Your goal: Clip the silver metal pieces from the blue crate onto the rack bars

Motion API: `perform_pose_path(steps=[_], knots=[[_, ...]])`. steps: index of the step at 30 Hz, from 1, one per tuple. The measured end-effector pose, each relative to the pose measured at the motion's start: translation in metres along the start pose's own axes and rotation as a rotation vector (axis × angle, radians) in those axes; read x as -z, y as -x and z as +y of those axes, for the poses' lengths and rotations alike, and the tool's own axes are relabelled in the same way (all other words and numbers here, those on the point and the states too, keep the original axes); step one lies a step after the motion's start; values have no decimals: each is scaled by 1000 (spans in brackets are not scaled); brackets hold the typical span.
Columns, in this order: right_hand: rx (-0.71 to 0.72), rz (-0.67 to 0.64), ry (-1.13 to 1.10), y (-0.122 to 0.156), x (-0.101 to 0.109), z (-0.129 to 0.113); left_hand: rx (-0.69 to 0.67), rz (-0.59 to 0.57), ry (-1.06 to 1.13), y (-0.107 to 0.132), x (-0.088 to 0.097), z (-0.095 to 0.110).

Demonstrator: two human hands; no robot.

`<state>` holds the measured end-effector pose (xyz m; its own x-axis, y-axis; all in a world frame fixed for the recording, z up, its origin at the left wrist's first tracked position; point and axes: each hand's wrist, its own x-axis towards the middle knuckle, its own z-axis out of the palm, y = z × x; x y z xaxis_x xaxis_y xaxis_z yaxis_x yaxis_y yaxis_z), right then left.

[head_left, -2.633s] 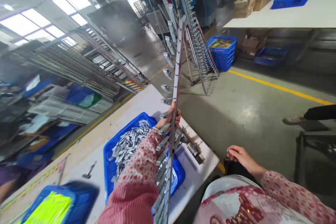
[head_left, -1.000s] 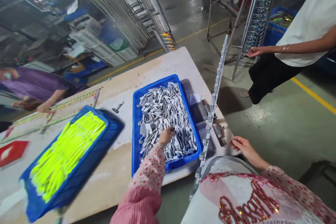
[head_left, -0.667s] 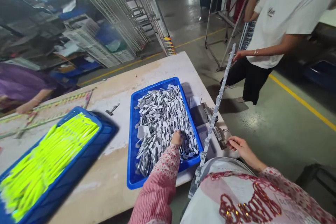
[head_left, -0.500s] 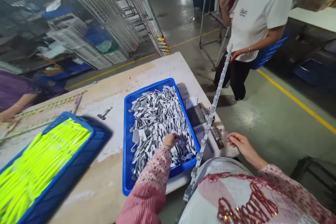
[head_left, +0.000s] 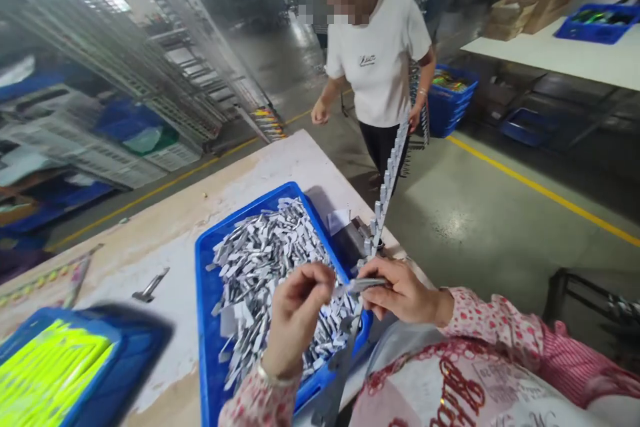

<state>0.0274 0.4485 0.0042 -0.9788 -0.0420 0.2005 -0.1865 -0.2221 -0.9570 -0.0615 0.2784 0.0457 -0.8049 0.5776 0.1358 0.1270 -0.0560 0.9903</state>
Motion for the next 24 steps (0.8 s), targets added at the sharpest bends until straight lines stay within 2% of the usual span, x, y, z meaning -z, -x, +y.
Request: perform_pose_path(steps=[3,5,6,8,10,13,16,18,20,22,24], knots=[[-49,-65,-277,7,2,1,165,-234,285,9,-19,-2],[-57,-88,-310,11,9,0,204,-274,287,8,-21,-9],[-42,-57,-276,13,13,-1,179,-235,205,6,-20,-11],[17,48,-121,14,20,-6,44,-115,-95,-2,-16,-14],[93,132,115,12,26,-12,-177,-55,-442,-9,-12,-13],[228,158,504,4,30,-20,-488,-137,-785,-19,-12,-5],[320,111,765,-8,33,-21,-609,-271,-938,-33,-15,3],[305,133,792,-17,37,-15,-596,-301,-1002,-47,-16,5],[248,286,705,-23,44,-4,-527,-230,-970,-62,-13,0],[175,517,592,-23,53,11,-372,-123,-770,-74,-9,-11],[117,635,556,-19,61,29,-174,-46,-480,-83,-4,-27]])
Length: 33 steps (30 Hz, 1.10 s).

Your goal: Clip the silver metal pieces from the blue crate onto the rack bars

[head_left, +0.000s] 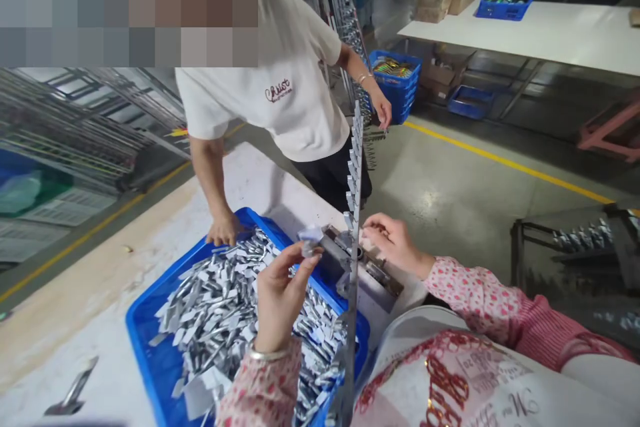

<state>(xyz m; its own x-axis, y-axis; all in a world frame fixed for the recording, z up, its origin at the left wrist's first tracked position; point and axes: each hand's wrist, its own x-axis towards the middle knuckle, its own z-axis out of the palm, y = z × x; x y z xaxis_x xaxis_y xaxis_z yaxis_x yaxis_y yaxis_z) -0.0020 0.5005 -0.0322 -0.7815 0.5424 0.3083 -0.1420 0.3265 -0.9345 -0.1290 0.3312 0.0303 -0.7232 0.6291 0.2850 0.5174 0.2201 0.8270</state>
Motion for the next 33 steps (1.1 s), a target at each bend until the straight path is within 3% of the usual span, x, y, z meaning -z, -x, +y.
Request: perform_pose_path(steps=[2,4,9,14,18,25,33], knots=[[-7,-79,59,8,-2,17,151,23,220,-1,-6,-17],[4,-157,140,17,-7,31,227,42,285,0,-12,-31],[-53,-95,361,17,-24,44,271,65,275,-2,-28,-44],[-53,-269,562,-1,-37,53,241,44,271,-8,-37,-45],[-10,-355,582,-10,-43,64,218,69,254,-12,-42,-48],[73,-395,553,-18,-45,73,92,11,103,-17,-46,-55],[67,-416,557,-21,-44,73,-48,-81,-16,-23,-43,-58]])
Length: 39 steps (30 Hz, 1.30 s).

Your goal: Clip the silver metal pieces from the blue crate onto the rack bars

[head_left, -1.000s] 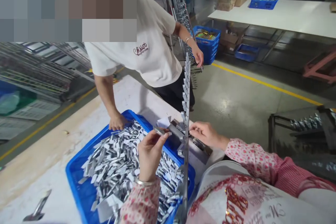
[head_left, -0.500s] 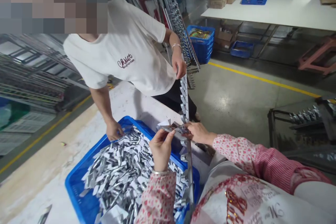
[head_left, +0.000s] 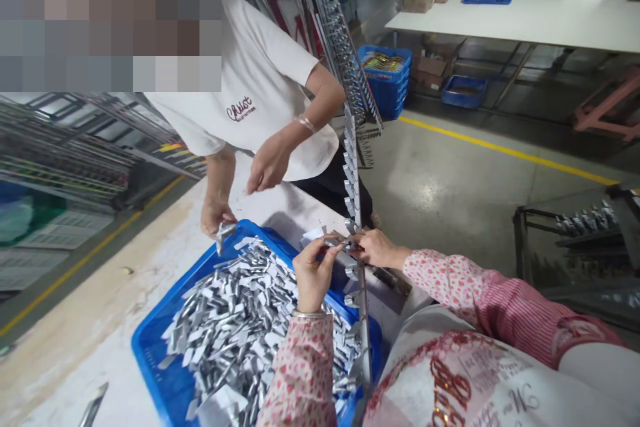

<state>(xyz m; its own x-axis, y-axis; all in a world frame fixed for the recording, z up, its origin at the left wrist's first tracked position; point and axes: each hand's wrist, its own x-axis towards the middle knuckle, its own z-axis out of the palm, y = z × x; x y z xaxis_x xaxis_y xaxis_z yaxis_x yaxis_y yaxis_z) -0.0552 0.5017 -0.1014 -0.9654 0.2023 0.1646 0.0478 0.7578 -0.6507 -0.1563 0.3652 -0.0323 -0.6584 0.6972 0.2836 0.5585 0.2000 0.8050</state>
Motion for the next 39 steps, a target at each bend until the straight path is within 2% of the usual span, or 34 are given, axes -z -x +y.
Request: perform_pose_path(steps=[4,7,10,12,14,16,20,23,26,28,33,36,39], knots=[[21,-3,3,0,-4,4,-155,-136,-131,-5,7,6],[37,2,18,1,-4,5,-230,-159,-212,-7,8,13],[22,0,35,4,0,3,-232,-175,-247,-9,5,19],[8,9,7,9,2,1,-176,-196,-173,-10,7,13],[-6,48,-54,17,5,3,-59,-194,-84,-5,16,-4],[-18,119,-130,29,6,10,118,-157,-116,11,31,-34],[-59,223,-210,61,5,32,411,-131,-346,76,57,-100],[-114,211,-199,85,3,42,518,-154,-418,128,51,-134],[-134,164,-200,102,-1,44,571,-104,-473,151,27,-155],[-137,132,-199,110,-3,44,581,-45,-503,147,10,-164],[-162,107,-164,122,-1,44,572,34,-536,112,-18,-171],[-190,116,-162,129,4,45,591,41,-530,101,-21,-170],[-220,119,-187,136,8,47,627,47,-480,101,-10,-168]])
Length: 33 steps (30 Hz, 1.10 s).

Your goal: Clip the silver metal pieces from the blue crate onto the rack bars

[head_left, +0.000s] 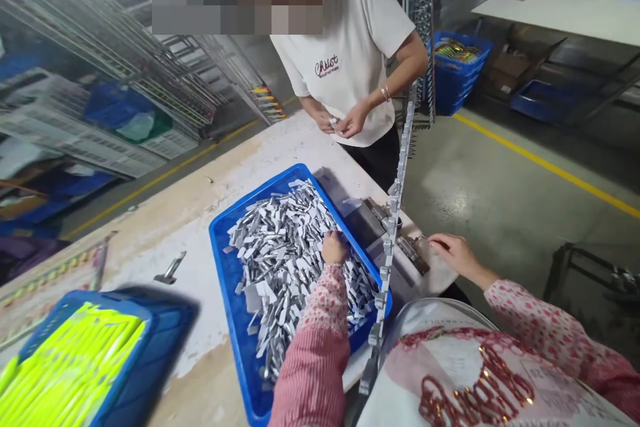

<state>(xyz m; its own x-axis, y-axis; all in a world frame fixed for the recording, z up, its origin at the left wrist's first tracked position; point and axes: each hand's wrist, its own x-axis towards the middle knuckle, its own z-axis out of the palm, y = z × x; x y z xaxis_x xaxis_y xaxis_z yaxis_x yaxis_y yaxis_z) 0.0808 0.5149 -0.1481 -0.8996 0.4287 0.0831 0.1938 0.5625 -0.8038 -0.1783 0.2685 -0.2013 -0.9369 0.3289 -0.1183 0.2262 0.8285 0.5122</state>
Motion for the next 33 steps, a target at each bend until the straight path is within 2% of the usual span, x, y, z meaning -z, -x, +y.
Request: perform_pose_path(steps=[5,8,10,13,17,20,23,24,25,28,29,30,31,33], knots=[[-45,20,-110,0,6,-12,82,-17,166,11,36,-16],[15,19,-192,-8,8,-38,135,24,318,20,66,-18],[102,16,-235,-15,8,-65,143,27,450,29,87,-9],[255,-6,-290,-23,6,-111,99,13,646,49,115,22],[427,-66,-209,-26,-3,-160,-8,-78,986,92,142,83],[461,-151,-206,-23,-11,-171,-84,-191,1197,123,154,119],[432,-154,-330,-17,-15,-166,-200,-202,1112,137,163,129],[418,-157,-380,-15,-15,-164,-222,-234,1071,138,165,129],[403,-179,-435,-13,-14,-162,-224,-318,1048,138,166,128],[404,-321,-598,-11,-4,-158,-137,-784,1105,134,165,126],[416,-354,-622,-12,1,-157,-109,-890,1123,133,164,127],[433,-363,-616,-13,7,-156,-105,-904,1119,132,163,129],[449,-342,-578,-15,14,-155,-133,-821,1081,131,163,131],[470,-252,-439,-18,26,-154,-276,-506,886,131,164,136]])
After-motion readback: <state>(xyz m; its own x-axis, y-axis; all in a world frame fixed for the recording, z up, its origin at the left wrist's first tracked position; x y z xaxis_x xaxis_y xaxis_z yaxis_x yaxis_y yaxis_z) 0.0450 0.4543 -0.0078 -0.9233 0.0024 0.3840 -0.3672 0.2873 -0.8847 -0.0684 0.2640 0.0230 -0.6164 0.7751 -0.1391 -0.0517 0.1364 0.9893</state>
